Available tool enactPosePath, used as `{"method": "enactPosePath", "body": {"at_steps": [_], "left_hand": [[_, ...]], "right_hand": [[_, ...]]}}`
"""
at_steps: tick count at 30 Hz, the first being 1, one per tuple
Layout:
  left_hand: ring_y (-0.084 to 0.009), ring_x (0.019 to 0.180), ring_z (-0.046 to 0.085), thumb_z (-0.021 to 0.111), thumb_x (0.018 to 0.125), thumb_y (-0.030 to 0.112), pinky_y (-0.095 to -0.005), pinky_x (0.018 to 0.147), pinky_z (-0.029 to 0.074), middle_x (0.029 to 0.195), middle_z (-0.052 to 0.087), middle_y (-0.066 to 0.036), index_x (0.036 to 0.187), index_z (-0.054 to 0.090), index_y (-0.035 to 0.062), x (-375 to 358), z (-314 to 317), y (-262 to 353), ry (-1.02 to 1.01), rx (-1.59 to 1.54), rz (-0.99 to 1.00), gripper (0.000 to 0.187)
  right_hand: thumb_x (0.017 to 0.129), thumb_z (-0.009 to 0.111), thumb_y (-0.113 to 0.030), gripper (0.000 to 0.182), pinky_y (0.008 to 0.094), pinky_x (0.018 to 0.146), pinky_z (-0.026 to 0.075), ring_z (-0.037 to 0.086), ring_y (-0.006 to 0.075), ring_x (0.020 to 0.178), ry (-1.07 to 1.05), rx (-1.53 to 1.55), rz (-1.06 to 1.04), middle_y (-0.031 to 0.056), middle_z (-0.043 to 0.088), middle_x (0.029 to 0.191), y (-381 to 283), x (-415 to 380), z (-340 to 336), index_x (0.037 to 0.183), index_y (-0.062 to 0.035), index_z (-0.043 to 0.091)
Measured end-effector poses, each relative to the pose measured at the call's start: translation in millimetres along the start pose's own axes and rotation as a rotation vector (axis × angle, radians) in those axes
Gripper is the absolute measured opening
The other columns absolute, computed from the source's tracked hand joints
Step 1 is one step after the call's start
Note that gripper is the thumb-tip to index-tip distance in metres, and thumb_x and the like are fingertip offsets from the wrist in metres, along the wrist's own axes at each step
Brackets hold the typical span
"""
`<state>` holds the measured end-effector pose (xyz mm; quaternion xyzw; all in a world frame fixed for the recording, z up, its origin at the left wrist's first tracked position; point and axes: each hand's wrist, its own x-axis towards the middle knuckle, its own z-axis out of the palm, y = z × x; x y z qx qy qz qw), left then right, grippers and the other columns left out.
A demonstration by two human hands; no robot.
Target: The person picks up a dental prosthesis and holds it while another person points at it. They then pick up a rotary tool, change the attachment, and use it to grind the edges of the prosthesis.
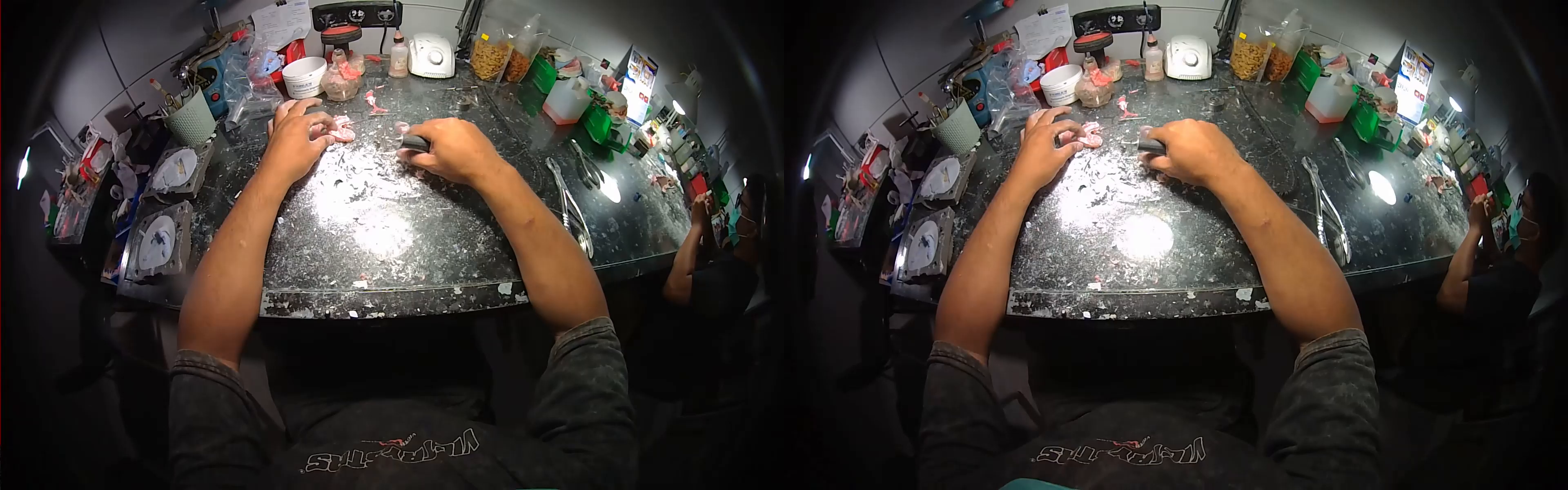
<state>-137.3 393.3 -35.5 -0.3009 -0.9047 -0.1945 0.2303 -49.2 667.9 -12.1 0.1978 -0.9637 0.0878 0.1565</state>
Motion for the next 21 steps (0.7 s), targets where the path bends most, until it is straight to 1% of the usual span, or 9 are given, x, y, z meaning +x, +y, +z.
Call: {"method": "enactPosePath", "body": {"at_steps": [2, 4, 5, 7, 8, 10, 13, 16, 21], "left_hand": [[-0.0288, 0.132, 0.039, 0.075, 0.079, 0.021, -0.0444, 0.105, 0.036, 0.137, 0.054, -0.007, 0.106, 0.071, 0.0146, -0.4, -3.1, 0.4, 0.007, 0.030, 0.040, 0.027], [-0.0201, 0.118, 0.052, 0.072, 0.086, 0.019, -0.0322, 0.090, 0.046, 0.123, 0.062, -0.008, 0.102, 0.067, 0.0068, -1.4, -6.9, 7.3, 0.114, -0.321, 0.009, 0.021], [-0.0201, 0.118, 0.052, 0.072, 0.086, 0.019, -0.0322, 0.090, 0.046, 0.123, 0.062, -0.008, 0.102, 0.067, 0.0068, -1.5, -11.7, 11.7, 0.113, -0.321, 0.012, 0.021], [-0.0107, 0.096, 0.059, 0.065, 0.093, 0.021, -0.0268, 0.081, 0.046, 0.103, 0.067, -0.003, 0.103, 0.064, 0.0060, -1.4, -24.2, 19.6, -0.068, -1.043, -0.268, 0.018], [-0.0041, 0.084, 0.058, 0.061, 0.097, 0.024, -0.0219, 0.071, 0.044, 0.097, 0.066, 0.001, 0.109, 0.062, 0.0055, -1.6, -24.1, 22.9, -0.033, -1.059, -0.194, 0.022], [-0.0049, 0.086, 0.058, 0.060, 0.097, 0.025, -0.0225, 0.073, 0.044, 0.098, 0.066, 0.000, 0.109, 0.062, 0.0047, -3.8, -30.3, 36.8, -0.018, -1.063, -0.146, 0.023], [-0.0076, 0.092, 0.060, 0.056, 0.100, 0.025, -0.0256, 0.079, 0.046, 0.101, 0.066, -0.002, 0.112, 0.062, 0.0022, -6.8, -34.8, 49.0, 0.007, -1.061, -0.101, 0.027], [-0.0123, 0.092, 0.065, 0.056, 0.100, 0.026, -0.0314, 0.092, 0.050, 0.097, 0.068, -0.004, 0.108, 0.064, 0.0032, -6.5, -30.0, 46.5, -0.047, -1.432, -0.278, 0.026], [-0.0126, 0.086, 0.067, 0.058, 0.099, 0.030, -0.0290, 0.082, 0.052, 0.094, 0.069, -0.004, 0.103, 0.065, 0.0063, -6.9, -29.3, 41.6, -0.109, -1.555, -0.511, 0.025]], "right_hand": [[0.086, 0.065, -0.045, 0.037, 0.0449, 0.082, 0.054, 0.067, 0.0354, 0.094, -0.051, 0.006, 0.131, 0.0137, 0.071, 0.097, -3.5, -0.7, -14.9, 0.112, -0.0187, 0.069], [0.086, 0.065, -0.044, 0.036, 0.0455, 0.082, 0.053, 0.067, 0.0359, 0.094, 0.023, 0.020, 0.240, 0.0148, 0.071, 0.096, 3.6, -0.6, -17.1, 0.110, -0.0179, 0.068], [0.085, 0.066, -0.043, 0.035, 0.0460, 0.083, 0.053, 0.067, 0.0364, 0.094, 0.095, 0.035, 0.351, 0.0158, 0.071, 0.096, 7.0, -1.3, -19.4, 0.109, -0.0172, 0.067], [0.085, 0.066, -0.039, 0.038, 0.0468, 0.083, 0.053, 0.066, 0.0387, 0.095, 0.062, 0.039, 0.441, 0.0194, 0.070, 0.098, 17.5, -3.1, -24.7, 0.111, -0.0120, 0.063], [0.085, 0.067, -0.038, 0.040, 0.0469, 0.084, 0.052, 0.066, 0.0398, 0.097, 0.081, 0.019, 0.550, 0.0209, 0.069, 0.101, 24.9, -4.1, -21.5, 0.113, -0.0089, 0.061], [0.085, 0.066, -0.034, 0.049, 0.0476, 0.087, 0.052, 0.065, 0.0412, 0.103, 0.088, -0.016, 0.691, 0.0242, 0.067, 0.108, 40.7, -6.5, -13.5, 0.120, -0.0014, 0.055], [0.088, 0.064, -0.034, 0.045, 0.0475, 0.090, 0.051, 0.064, 0.0395, 0.106, 0.061, -0.030, 0.753, 0.0234, 0.067, 0.110, 53.6, -6.3, -8.2, 0.118, -0.0019, 0.059], [0.091, 0.061, -0.035, 0.040, 0.0475, 0.091, 0.050, 0.064, 0.0389, 0.107, -0.033, -0.050, 0.775, 0.0224, 0.067, 0.111, 48.4, -6.8, -20.4, 0.114, -0.0015, 0.064], [0.094, 0.058, -0.038, 0.040, 0.0485, 0.089, 0.050, 0.065, 0.0395, 0.104, 0.078, -0.091, 0.768, 0.0218, 0.068, 0.109, 36.7, -5.5, -29.9, 0.111, -0.0026, 0.066]]}}
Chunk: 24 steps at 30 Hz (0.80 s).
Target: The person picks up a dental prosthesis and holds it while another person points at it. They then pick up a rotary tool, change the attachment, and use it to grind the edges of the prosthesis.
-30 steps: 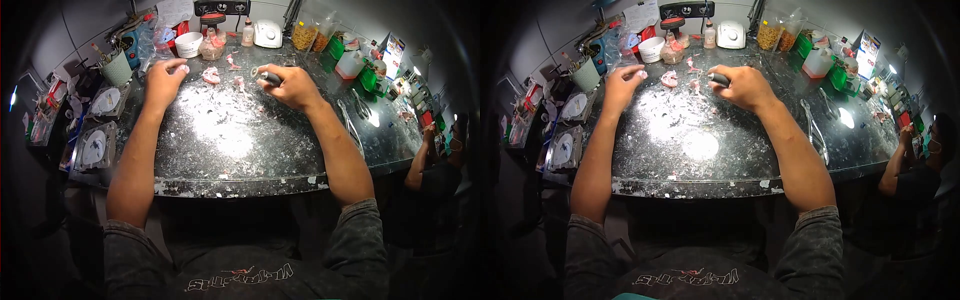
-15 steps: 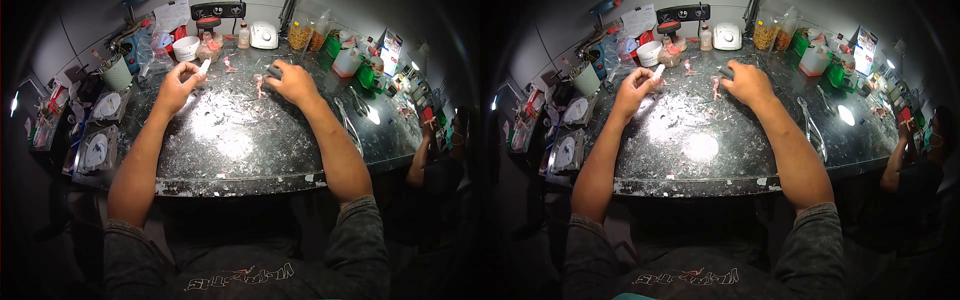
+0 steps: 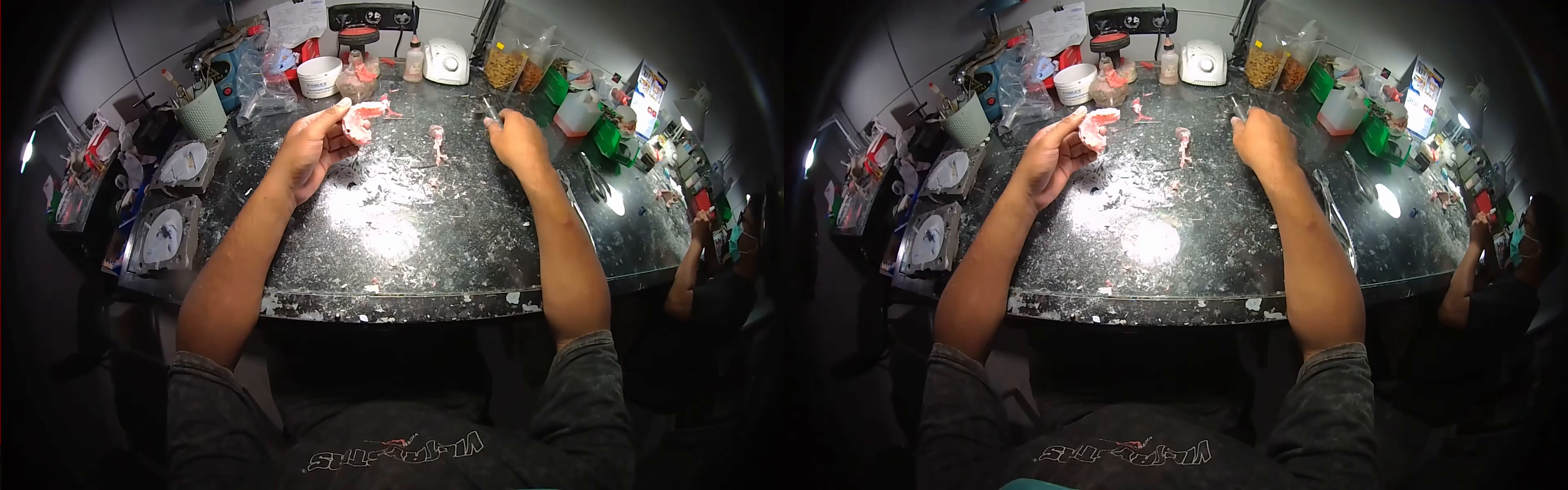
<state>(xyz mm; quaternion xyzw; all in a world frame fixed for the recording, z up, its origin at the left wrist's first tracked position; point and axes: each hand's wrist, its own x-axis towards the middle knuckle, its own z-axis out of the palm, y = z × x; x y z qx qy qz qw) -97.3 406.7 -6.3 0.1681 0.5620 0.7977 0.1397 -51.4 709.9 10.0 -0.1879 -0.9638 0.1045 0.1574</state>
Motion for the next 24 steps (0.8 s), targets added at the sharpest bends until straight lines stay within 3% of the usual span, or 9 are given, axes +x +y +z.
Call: {"method": "enactPosePath", "body": {"at_steps": [3, 6, 8, 10, 13, 15, 16, 19, 24], "left_hand": [[-0.0110, 0.084, 0.065, 0.054, 0.101, 0.032, -0.0260, 0.075, 0.050, 0.096, 0.070, -0.005, 0.109, 0.063, 0.0048, 3.3, -4.4, -2.5, 0.017, -0.008, -0.111, 0.030], [-0.0073, 0.073, 0.061, 0.054, 0.101, 0.034, -0.0219, 0.065, 0.045, 0.088, 0.069, -0.002, 0.103, 0.066, 0.0060, 0.4, -0.1, -1.0, 0.031, 0.051, -0.162, 0.030], [-0.0049, 0.066, 0.055, 0.054, 0.101, 0.034, -0.0210, 0.060, 0.041, 0.079, 0.066, 0.001, 0.096, 0.068, 0.0057, -1.3, 2.9, -2.5, -0.005, 0.357, -0.083, 0.032], [-0.0095, 0.058, 0.056, 0.053, 0.100, 0.030, -0.0276, 0.057, 0.042, 0.063, 0.062, -0.002, 0.088, 0.074, 0.0018, -0.3, 3.1, -5.4, -0.072, 0.824, 0.115, 0.037], [-0.0136, 0.066, 0.060, 0.056, 0.098, 0.027, -0.0289, 0.062, 0.046, 0.072, 0.065, -0.004, 0.096, 0.074, 0.0031, -3.0, 7.5, -8.9, -0.194, 1.127, 0.210, 0.030], [-0.0163, 0.079, 0.062, 0.061, 0.095, 0.026, -0.0303, 0.071, 0.049, 0.087, 0.068, -0.007, 0.099, 0.074, 0.0059, 4.1, 5.7, -22.4, 0.044, 1.216, 0.922, 0.025], [-0.0163, 0.079, 0.062, 0.061, 0.095, 0.026, -0.0303, 0.071, 0.049, 0.087, 0.068, -0.007, 0.099, 0.074, 0.0059, -2.9, 15.0, -14.7, 0.041, 1.225, 0.929, 0.025], [-0.0148, 0.102, 0.060, 0.063, 0.096, 0.026, -0.0290, 0.087, 0.046, 0.115, 0.066, -0.008, 0.124, 0.062, 0.0017, -33.8, 68.8, -19.5, -0.132, 0.635, 0.353, 0.037], [-0.0133, 0.086, 0.060, 0.062, 0.093, 0.025, -0.0289, 0.077, 0.047, 0.094, 0.063, -0.004, 0.108, 0.060, 0.0050, -23.7, 114.9, -34.8, -0.184, 0.185, -0.046, 0.025]], "right_hand": [[0.093, 0.058, -0.039, 0.041, 0.0482, 0.087, 0.051, 0.066, 0.0415, 0.098, 0.094, 0.094, -0.055, 0.0222, 0.068, 0.107, -3.8, -1.2, -1.0, 0.109, -0.0022, 0.066], [0.095, 0.059, -0.035, 0.036, 0.0419, 0.075, 0.055, 0.070, 0.0335, 0.084, 0.172, 0.385, -0.193, 0.0176, 0.071, 0.094, -9.3, 2.5, 3.9, 0.104, -0.0007, 0.066], [0.099, 0.056, -0.033, 0.032, 0.0298, 0.067, 0.055, 0.063, 0.0140, 0.071, -0.199, 1.143, -0.312, 0.0057, 0.065, 0.084, -15.4, 1.7, 11.2, 0.102, -0.0019, 0.065], [0.100, 0.056, -0.026, 0.026, 0.0259, 0.065, 0.056, 0.064, 0.0109, 0.074, -0.362, 1.318, -0.295, 0.0040, 0.063, 0.086, -20.5, -5.8, 12.9, 0.105, -0.0017, 0.064], [0.100, 0.057, -0.027, 0.027, 0.0277, 0.066, 0.059, 0.067, 0.0133, 0.077, -0.497, 1.398, -0.353, 0.0058, 0.064, 0.088, -28.4, -15.3, 15.1, 0.108, -0.0011, 0.063], [0.098, 0.060, -0.025, 0.027, 0.0299, 0.068, 0.060, 0.069, 0.0163, 0.080, -0.515, 1.487, -0.429, 0.0064, 0.064, 0.093, -33.2, -19.4, 13.1, 0.110, -0.0013, 0.062], [0.098, 0.061, -0.025, 0.027, 0.0312, 0.070, 0.061, 0.070, 0.0174, 0.082, -0.487, 1.513, -0.474, 0.0070, 0.064, 0.095, -36.9, -21.6, 11.3, 0.111, -0.0013, 0.061], [0.097, 0.063, -0.024, 0.029, 0.0359, 0.081, 0.061, 0.070, 0.0212, 0.088, -0.412, 1.632, -0.492, 0.0093, 0.065, 0.102, -42.7, -28.6, 5.2, 0.113, -0.0005, 0.057], [0.100, 0.056, -0.018, 0.022, 0.0369, 0.095, 0.054, 0.066, 0.0230, 0.101, -0.414, 1.751, -0.509, 0.0132, 0.065, 0.102, -41.8, -19.6, 10.0, 0.110, 0.0015, 0.059]]}}
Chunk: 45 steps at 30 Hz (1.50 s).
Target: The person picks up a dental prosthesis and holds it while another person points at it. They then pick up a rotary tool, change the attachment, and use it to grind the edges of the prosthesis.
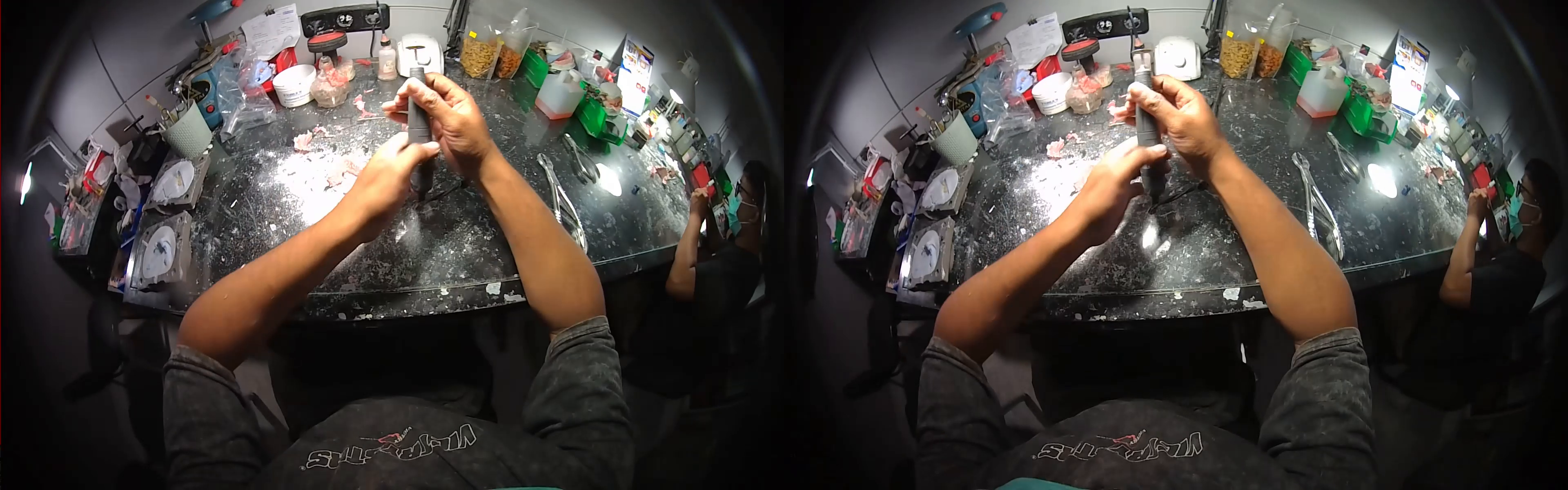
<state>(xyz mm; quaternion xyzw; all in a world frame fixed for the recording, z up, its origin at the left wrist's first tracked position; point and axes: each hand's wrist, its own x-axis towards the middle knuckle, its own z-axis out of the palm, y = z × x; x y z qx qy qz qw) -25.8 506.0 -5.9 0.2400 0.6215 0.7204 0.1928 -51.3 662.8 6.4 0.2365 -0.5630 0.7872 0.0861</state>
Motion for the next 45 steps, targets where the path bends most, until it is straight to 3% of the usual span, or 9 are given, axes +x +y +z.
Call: {"method": "enactPosePath", "body": {"at_steps": [4, 5, 9, 12, 14, 22, 28, 34, 45], "left_hand": [[-0.0101, 0.064, 0.052, 0.062, 0.087, 0.025, -0.0259, 0.060, 0.041, 0.071, 0.052, 0.002, 0.082, 0.055, 0.0114, 11.7, 0.9, -14.5, -0.323, -0.652, -0.124, 0.016], [-0.0086, 0.049, 0.042, 0.064, 0.084, 0.028, -0.0262, 0.048, 0.036, 0.058, 0.041, 0.004, 0.070, 0.047, 0.0157, -0.2, 12.7, -3.2, -0.115, -0.504, -0.171, 0.025], [-0.0100, 0.036, 0.029, 0.061, 0.085, 0.021, -0.0241, 0.037, 0.024, 0.047, 0.031, 0.005, 0.055, 0.039, 0.0161, -16.3, -2.2, -0.7, -0.438, -0.621, -0.238, 0.038], [-0.0088, 0.036, 0.028, 0.059, 0.087, 0.023, -0.0244, 0.035, 0.022, 0.046, 0.028, 0.007, 0.054, 0.037, 0.0174, -12.5, -5.5, -2.3, -0.549, -0.631, -0.278, 0.040], [-0.0083, 0.035, 0.027, 0.057, 0.090, 0.024, -0.0232, 0.033, 0.025, 0.047, 0.028, 0.007, 0.059, 0.036, 0.0197, -6.7, -7.4, -4.5, -0.296, -0.569, -0.265, 0.038], [-0.0032, 0.044, 0.029, 0.059, 0.092, 0.021, -0.0208, 0.040, 0.023, 0.057, 0.029, 0.010, 0.075, 0.042, 0.0172, -15.0, 10.0, -4.0, 0.081, -0.366, -0.171, 0.025], [-0.0072, 0.039, 0.031, 0.065, 0.091, 0.024, -0.0257, 0.039, 0.025, 0.050, 0.035, 0.006, 0.064, 0.043, 0.0151, -29.1, 27.9, -4.3, -0.098, -0.309, -0.295, 0.036], [-0.0071, 0.045, 0.044, 0.068, 0.090, 0.025, -0.0262, 0.042, 0.034, 0.055, 0.048, 0.002, 0.072, 0.054, 0.0058, -38.8, 35.2, -14.3, -0.244, 0.032, -0.088, 0.030], [-0.0080, 0.057, 0.047, 0.065, 0.094, 0.038, -0.0277, 0.051, 0.037, 0.066, 0.053, 0.002, 0.083, 0.061, 0.0018, -40.6, 38.3, -16.2, -0.179, 0.131, 0.144, 0.038]], "right_hand": [[0.100, 0.049, -0.029, 0.045, 0.0416, 0.103, 0.045, 0.062, 0.0288, 0.111, -0.253, 0.086, 0.223, 0.0218, 0.064, 0.116, -9.8, -4.9, -12.1, 0.126, 0.0071, 0.055], [0.100, 0.048, -0.031, 0.049, 0.0429, 0.106, 0.043, 0.060, 0.0311, 0.114, -0.324, 0.130, 0.257, 0.0241, 0.062, 0.120, -15.3, -9.6, -4.1, 0.130, 0.0079, 0.052], [0.103, 0.041, -0.028, 0.049, 0.0399, 0.112, 0.038, 0.052, 0.0293, 0.129, -0.657, 0.276, 0.287, 0.0233, 0.051, 0.139, -16.3, -13.2, 9.0, 0.135, 0.0081, 0.049], [0.101, 0.053, -0.031, 0.046, 0.0426, 0.103, 0.047, 0.062, 0.0323, 0.114, -0.456, 0.099, 0.306, 0.0256, 0.064, 0.116, -18.4, -15.8, 13.3, 0.121, 0.0098, 0.056], [0.098, 0.060, -0.031, 0.037, 0.0321, 0.090, 0.051, 0.067, 0.0208, 0.096, -0.288, 0.051, 0.300, 0.0160, 0.071, 0.099, -15.8, -13.7, 20.9, 0.101, 0.0050, 0.067], [0.098, 0.059, -0.026, 0.032, 0.0358, 0.094, 0.053, 0.068, 0.0234, 0.102, -0.164, -0.066, 0.360, 0.0164, 0.069, 0.108, -4.1, -10.6, 16.3, 0.110, 0.0033, 0.064], [0.099, 0.056, -0.023, 0.030, 0.0371, 0.093, 0.053, 0.068, 0.0216, 0.093, 0.151, 0.151, -0.035, 0.0135, 0.070, 0.102, -18.5, 6.9, -25.4, 0.111, 0.0037, 0.063], [0.088, 0.074, -0.026, 0.027, 0.0242, 0.068, 0.048, 0.059, 0.0088, 0.067, 0.220, -1.188, 0.318, 0.0019, 0.068, 0.074, -8.0, -1.2, -65.0, 0.090, 0.0011, 0.074], [0.086, 0.073, -0.019, 0.024, 0.0282, 0.068, 0.051, 0.065, 0.0119, 0.072, 0.201, -1.140, 0.184, 0.0053, 0.073, 0.081, 0.8, 60.7, -97.9, 0.102, -0.0023, 0.074]]}}
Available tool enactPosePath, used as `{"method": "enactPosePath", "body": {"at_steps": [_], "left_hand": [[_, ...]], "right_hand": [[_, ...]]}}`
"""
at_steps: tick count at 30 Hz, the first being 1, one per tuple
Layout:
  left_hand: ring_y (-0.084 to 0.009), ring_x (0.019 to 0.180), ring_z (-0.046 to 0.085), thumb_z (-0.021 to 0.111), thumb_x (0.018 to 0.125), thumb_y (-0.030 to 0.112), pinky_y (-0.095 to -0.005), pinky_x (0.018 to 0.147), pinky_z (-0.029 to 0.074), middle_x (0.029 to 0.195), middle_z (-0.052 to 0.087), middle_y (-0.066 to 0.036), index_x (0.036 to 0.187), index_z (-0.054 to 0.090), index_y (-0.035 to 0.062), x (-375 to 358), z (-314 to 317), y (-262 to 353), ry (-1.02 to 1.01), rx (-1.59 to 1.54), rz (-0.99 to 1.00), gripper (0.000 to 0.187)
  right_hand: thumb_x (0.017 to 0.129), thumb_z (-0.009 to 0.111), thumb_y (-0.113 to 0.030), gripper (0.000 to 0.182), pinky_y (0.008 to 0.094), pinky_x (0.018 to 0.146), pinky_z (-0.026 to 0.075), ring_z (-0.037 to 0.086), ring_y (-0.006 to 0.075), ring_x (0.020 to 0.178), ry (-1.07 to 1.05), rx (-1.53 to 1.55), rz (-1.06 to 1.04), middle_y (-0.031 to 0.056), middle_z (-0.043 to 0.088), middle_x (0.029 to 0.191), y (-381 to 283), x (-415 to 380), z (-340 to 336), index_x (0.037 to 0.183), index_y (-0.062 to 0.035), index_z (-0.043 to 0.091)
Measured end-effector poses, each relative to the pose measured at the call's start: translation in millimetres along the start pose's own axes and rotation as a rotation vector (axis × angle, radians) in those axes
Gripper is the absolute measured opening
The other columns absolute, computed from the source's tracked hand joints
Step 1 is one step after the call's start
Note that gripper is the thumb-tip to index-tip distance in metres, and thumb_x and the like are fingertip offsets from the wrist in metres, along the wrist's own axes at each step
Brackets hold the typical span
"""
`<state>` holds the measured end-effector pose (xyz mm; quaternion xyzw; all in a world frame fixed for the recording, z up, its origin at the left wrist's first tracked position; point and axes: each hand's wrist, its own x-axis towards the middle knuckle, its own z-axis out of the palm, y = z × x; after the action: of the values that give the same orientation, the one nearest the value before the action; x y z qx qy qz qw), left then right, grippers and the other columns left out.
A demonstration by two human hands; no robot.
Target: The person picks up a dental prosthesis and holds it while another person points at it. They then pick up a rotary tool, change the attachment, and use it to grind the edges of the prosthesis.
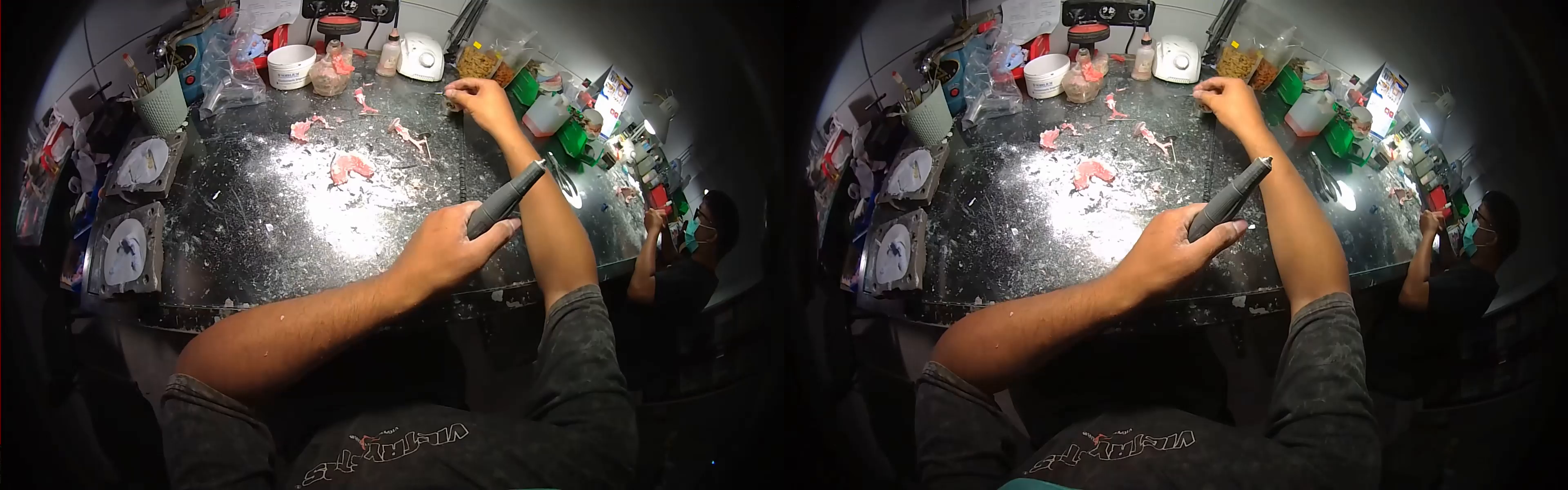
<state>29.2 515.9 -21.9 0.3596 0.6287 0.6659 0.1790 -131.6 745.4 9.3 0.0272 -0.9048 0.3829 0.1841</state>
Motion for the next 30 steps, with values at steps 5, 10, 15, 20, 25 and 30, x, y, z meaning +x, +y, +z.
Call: {"method": "enactPosePath", "body": {"at_steps": [5, 10, 15, 20, 25, 30], "left_hand": [[-0.0040, 0.054, 0.040, 0.053, 0.101, 0.042, -0.0223, 0.046, 0.032, 0.066, 0.045, 0.004, 0.093, 0.053, 0.0065, 0.1, -3.7, 5.9, 0.117, -0.332, 0.023, 0.037], [-0.0045, 0.052, 0.039, 0.042, 0.103, 0.048, -0.0204, 0.045, 0.032, 0.068, 0.045, 0.003, 0.086, 0.043, 0.0120, 12.9, -20.2, -0.2, 0.275, -0.325, 0.069, 0.040], [-0.0053, 0.051, 0.040, 0.040, 0.104, 0.048, -0.0203, 0.045, 0.034, 0.067, 0.045, 0.002, 0.088, 0.044, 0.0127, 26.1, -29.9, -16.1, 0.349, -0.257, 0.019, 0.039], [-0.0107, 0.059, 0.048, 0.048, 0.102, 0.039, -0.0301, 0.055, 0.038, 0.068, 0.052, -0.002, 0.093, 0.056, 0.0034, 36.6, -42.6, -23.5, 0.465, 0.060, -0.021, 0.037], [-0.0125, 0.060, 0.049, 0.049, 0.101, 0.043, -0.0309, 0.056, 0.038, 0.067, 0.051, -0.002, 0.092, 0.057, 0.0025, 37.8, -44.9, -25.9, 0.442, 0.202, -0.021, 0.042], [-0.0080, 0.051, 0.043, 0.050, 0.102, 0.039, -0.0258, 0.047, 0.033, 0.063, 0.047, 0.002, 0.087, 0.056, 0.0062, 42.2, -47.9, -34.3, 0.342, 0.114, -0.046, 0.036]], "right_hand": [[0.079, 0.079, -0.026, 0.024, 0.0304, 0.071, 0.052, 0.068, 0.0160, 0.074, -0.361, -0.138, -0.219, 0.0075, 0.074, 0.081, -41.5, 24.8, 56.9, 0.094, -0.0071, 0.077], [0.078, 0.079, -0.028, 0.024, 0.0335, 0.076, 0.052, 0.068, 0.0221, 0.079, -0.453, -0.301, -0.275, 0.0102, 0.073, 0.084, -56.4, 36.6, 89.9, 0.091, -0.0073, 0.076], [0.084, 0.076, -0.022, 0.025, 0.0319, 0.070, 0.052, 0.066, 0.0141, 0.076, -0.303, -0.065, -0.328, 0.0057, 0.069, 0.078, -35.4, 35.1, 89.3, 0.096, -0.0012, 0.068], [0.093, 0.066, -0.011, 0.038, 0.0246, 0.072, 0.054, 0.068, 0.0151, 0.087, -0.132, 0.636, -0.072, 0.0110, 0.069, 0.101, -52.4, -27.1, 29.7, 0.128, 0.0009, 0.056], [0.099, 0.056, -0.012, 0.026, 0.0307, 0.075, 0.062, 0.071, 0.0218, 0.090, 0.134, 0.962, -0.035, 0.0172, 0.069, 0.105, -43.6, -76.7, 11.8, 0.122, -0.0029, 0.052], [0.099, 0.058, -0.018, 0.023, 0.0272, 0.070, 0.061, 0.071, 0.0181, 0.083, 0.211, 0.907, -0.104, 0.0155, 0.071, 0.100, -44.5, -80.1, 13.6, 0.118, -0.0069, 0.051]]}}
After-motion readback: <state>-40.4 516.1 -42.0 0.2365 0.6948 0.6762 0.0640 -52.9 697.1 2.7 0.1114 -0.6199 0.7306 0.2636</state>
